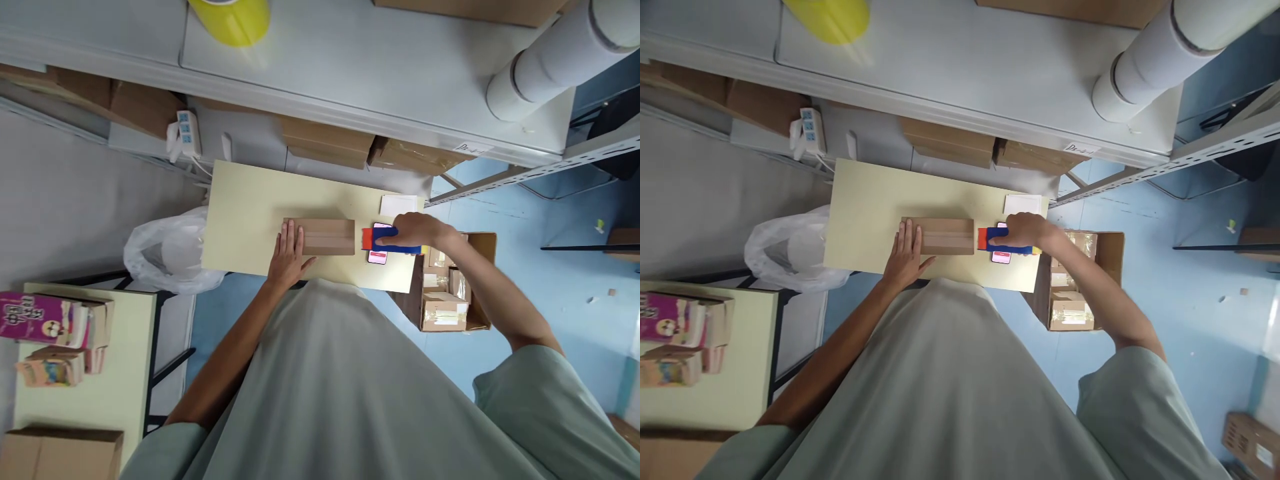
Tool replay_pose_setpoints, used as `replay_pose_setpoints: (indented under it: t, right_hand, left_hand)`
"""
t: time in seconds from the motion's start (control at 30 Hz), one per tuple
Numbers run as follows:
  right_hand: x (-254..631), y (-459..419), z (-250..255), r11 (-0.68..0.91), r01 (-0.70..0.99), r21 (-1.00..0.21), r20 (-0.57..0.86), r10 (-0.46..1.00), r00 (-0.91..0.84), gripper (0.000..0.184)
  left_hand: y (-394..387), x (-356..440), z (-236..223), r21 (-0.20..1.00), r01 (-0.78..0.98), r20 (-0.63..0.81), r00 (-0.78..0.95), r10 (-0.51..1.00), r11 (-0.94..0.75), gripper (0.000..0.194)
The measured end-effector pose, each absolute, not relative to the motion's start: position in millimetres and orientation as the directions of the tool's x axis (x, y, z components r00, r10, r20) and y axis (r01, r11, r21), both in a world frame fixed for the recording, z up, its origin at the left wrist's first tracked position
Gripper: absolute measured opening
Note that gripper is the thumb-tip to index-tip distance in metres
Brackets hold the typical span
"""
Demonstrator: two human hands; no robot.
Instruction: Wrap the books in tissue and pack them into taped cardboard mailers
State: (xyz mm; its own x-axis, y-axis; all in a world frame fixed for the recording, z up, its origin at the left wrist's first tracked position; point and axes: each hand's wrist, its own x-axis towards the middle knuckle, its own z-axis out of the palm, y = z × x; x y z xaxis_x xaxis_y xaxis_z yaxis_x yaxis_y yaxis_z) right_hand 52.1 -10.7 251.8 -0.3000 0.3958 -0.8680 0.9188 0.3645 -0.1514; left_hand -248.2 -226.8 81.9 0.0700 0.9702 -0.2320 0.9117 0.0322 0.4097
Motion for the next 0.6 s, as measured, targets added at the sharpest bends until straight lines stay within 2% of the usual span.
replay_pose_setpoints:
  t: [0.17,0.37,0.6]
  right_hand:
    - [80.6,0.5,237.2,0.322,0.936,-0.143,-0.893,0.366,-0.262,0.070]
    - [65.0,-14.6,200.0,0.406,0.911,-0.071,-0.834,0.477,-0.277,0.058]
    - [49.0,-40.0,178.1,0.380,0.923,-0.053,-0.772,0.571,-0.280,0.054]
  left_hand:
    - [-224.6,-246.8,85.2,0.418,0.908,-0.255,0.075,0.964,0.040,0.106]
    - [-222.4,-245.7,87.1,0.401,0.915,-0.274,0.075,0.959,0.043,0.110]
    - [-221.9,-247.4,85.9,0.367,0.930,-0.269,0.087,0.959,0.019,0.104]
